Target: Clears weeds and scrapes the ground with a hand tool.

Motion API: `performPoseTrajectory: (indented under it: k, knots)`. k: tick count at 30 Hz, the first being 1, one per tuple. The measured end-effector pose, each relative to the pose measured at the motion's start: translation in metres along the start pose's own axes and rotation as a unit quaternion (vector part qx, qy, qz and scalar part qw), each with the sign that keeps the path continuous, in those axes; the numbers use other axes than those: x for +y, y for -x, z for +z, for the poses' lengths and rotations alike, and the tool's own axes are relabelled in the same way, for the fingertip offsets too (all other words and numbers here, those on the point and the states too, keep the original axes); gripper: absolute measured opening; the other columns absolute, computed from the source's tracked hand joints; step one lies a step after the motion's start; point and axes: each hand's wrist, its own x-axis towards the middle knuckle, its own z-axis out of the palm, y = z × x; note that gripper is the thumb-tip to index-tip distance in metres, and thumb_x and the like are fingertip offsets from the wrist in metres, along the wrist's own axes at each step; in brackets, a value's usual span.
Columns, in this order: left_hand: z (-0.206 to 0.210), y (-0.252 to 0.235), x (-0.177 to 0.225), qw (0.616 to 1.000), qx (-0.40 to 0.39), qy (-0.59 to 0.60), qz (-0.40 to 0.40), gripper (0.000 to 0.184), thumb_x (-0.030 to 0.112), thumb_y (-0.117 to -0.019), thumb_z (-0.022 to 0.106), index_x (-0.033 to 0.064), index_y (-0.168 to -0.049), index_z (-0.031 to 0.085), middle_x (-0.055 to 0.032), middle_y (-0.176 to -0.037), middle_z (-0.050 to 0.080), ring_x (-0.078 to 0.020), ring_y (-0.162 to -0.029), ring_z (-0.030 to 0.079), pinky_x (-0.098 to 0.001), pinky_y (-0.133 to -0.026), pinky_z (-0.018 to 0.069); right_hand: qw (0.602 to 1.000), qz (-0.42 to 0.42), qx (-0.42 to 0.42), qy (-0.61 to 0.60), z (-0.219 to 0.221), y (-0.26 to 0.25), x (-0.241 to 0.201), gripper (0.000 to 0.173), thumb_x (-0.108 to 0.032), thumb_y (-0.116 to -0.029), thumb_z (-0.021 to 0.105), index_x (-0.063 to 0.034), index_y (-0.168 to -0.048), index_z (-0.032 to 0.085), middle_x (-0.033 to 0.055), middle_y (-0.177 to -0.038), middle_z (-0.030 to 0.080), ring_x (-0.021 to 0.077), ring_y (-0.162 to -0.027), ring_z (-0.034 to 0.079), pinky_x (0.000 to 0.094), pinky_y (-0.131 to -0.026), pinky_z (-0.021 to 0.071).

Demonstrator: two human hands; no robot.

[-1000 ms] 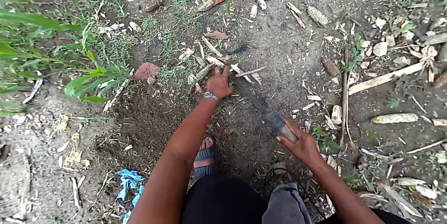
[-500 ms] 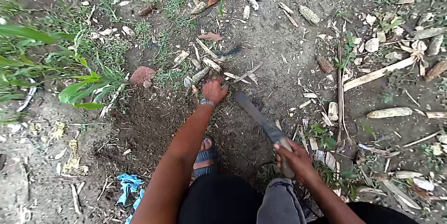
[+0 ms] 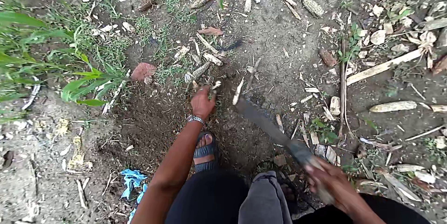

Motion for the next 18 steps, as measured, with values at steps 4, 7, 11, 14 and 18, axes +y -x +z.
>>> performPoseTrajectory:
  k: [4, 7, 11, 14, 18]
  knots:
    - [0.023, -0.002, 0.024, 0.987, -0.072, -0.071, 0.124, 0.083, 0.072, -0.0842, 0.071, 0.0316, -0.154, 0.051, -0.0318, -0.156, 0.039, -0.0570, -0.131, 0.050, -0.0714, -0.087, 0.0536, 0.989, -0.081, -0.036, 0.121, 0.058, -0.059, -0.024, 0.058, -0.022, -0.0917, 0.073, -0.0028, -0.144, 0.055, 0.0072, -0.086, 0.071, 0.0156, -0.058, 0.065, 0.0340, -0.055, 0.0600]
    - [0.030, 0.001, 0.009, 0.974, -0.109, -0.115, 0.163, 0.109, 0.073, -0.0668, 0.085, 0.0251, -0.157, 0.046, -0.0260, -0.165, 0.031, -0.0573, -0.138, 0.043, -0.0733, -0.091, 0.0514, 0.987, -0.083, -0.039, 0.131, 0.044, -0.050, -0.021, 0.063, -0.021, -0.0924, 0.074, -0.0027, -0.147, 0.051, 0.0078, -0.097, 0.073, 0.0140, -0.062, 0.067, 0.0325, -0.058, 0.0608]
    - [0.025, 0.002, 0.009, 0.969, -0.125, -0.149, 0.153, 0.082, 0.054, -0.0783, 0.087, 0.0149, -0.144, 0.059, -0.0310, -0.149, 0.048, -0.0554, -0.135, 0.047, -0.0702, -0.092, 0.0526, 0.999, -0.023, -0.011, 0.042, 0.001, -0.004, -0.003, 0.060, -0.025, -0.0876, 0.076, -0.0078, -0.142, 0.058, 0.0089, -0.087, 0.071, 0.0187, -0.059, 0.065, 0.0356, -0.055, 0.0595]
    - [0.026, 0.004, 0.006, 0.970, -0.127, -0.128, 0.164, 0.043, 0.034, -0.0890, 0.081, 0.0113, -0.125, 0.072, -0.0275, -0.133, 0.061, -0.0493, -0.123, 0.059, -0.0654, -0.091, 0.0545, 0.999, 0.006, 0.041, -0.030, -0.032, 0.052, 0.002, 0.042, -0.023, -0.0863, 0.071, -0.0118, -0.127, 0.064, 0.0033, -0.070, 0.066, 0.0158, -0.051, 0.063, 0.0332, -0.046, 0.0569]
    - [0.025, 0.003, -0.005, 0.994, -0.085, 0.045, 0.046, 0.046, 0.020, -0.0942, 0.074, -0.0033, -0.133, 0.065, -0.0304, -0.120, 0.069, -0.0482, -0.113, 0.067, -0.0676, -0.100, 0.0502, 0.992, -0.016, 0.019, -0.120, -0.058, 0.082, 0.000, 0.020, -0.027, -0.0954, 0.068, -0.0225, -0.114, 0.071, 0.0009, -0.071, 0.069, 0.0141, -0.055, 0.065, 0.0321, -0.050, 0.0575]
